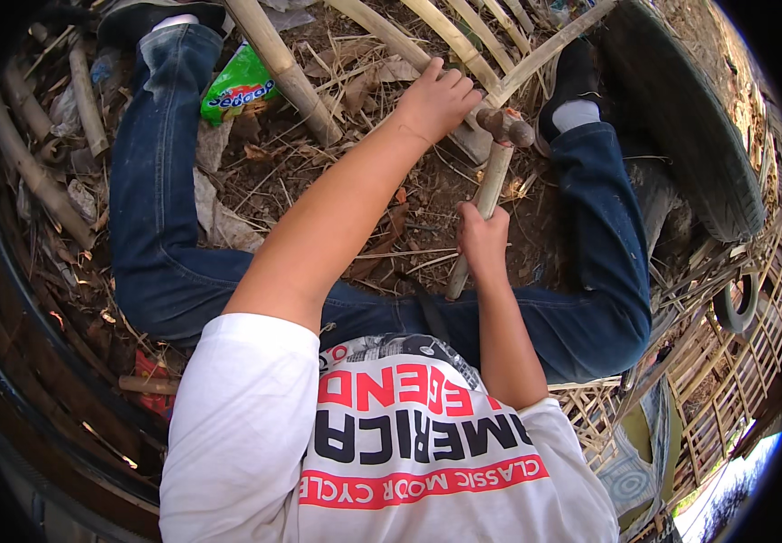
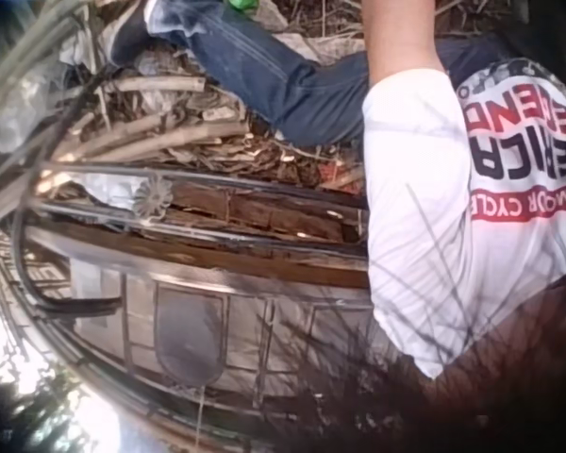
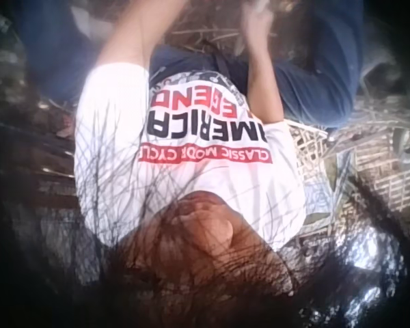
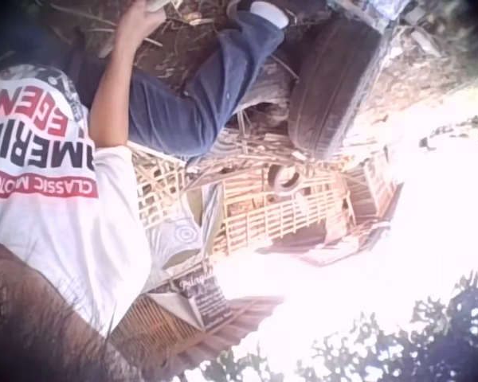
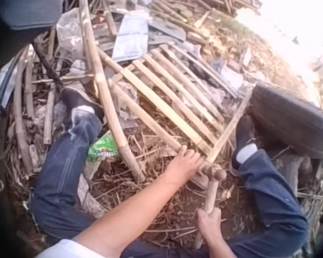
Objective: The person assembles a small bamboo lattice structure by hammering nails through overlapping bamboo slats, then picks up the structure to check it.
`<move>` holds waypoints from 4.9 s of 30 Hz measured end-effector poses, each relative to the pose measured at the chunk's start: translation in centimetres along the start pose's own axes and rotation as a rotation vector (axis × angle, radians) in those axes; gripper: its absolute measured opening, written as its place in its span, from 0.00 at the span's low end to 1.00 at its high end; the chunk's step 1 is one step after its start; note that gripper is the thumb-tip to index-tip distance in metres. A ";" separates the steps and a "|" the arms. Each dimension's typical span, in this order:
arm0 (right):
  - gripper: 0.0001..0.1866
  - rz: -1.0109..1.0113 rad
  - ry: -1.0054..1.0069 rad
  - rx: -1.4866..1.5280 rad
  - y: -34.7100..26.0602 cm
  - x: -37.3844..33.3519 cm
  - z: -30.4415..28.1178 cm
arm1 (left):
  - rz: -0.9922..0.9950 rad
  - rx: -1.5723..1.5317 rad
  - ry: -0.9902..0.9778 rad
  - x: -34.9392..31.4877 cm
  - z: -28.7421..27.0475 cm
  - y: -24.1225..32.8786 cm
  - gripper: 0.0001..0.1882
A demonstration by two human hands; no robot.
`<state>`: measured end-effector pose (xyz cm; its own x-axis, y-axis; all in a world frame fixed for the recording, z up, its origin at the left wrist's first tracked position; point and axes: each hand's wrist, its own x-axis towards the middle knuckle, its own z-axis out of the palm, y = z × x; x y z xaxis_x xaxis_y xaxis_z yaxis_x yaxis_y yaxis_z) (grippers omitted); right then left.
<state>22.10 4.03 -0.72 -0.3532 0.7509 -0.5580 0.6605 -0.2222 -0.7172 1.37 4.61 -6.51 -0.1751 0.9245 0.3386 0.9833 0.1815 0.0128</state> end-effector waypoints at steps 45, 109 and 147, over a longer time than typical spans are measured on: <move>0.13 -0.067 0.022 0.139 -3.3 -1.2 -1.5 | 0.150 -0.047 -0.144 0.1 -1.3 -1.0 0.26; 0.16 -0.051 -0.032 -0.062 -1.8 -0.5 -0.4 | 0.189 0.097 -0.055 0.3 -1.0 -1.3 0.15; 0.16 -0.046 -0.001 -0.006 -1.9 -1.1 0.0 | 0.197 0.073 -0.059 0.2 -0.6 -1.6 0.12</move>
<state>21.26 3.65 1.23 -0.3841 0.7594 -0.5252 0.6479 -0.1835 -0.7393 -0.23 4.35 -5.91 0.0160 0.9621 0.2724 0.9930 0.0167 -0.1171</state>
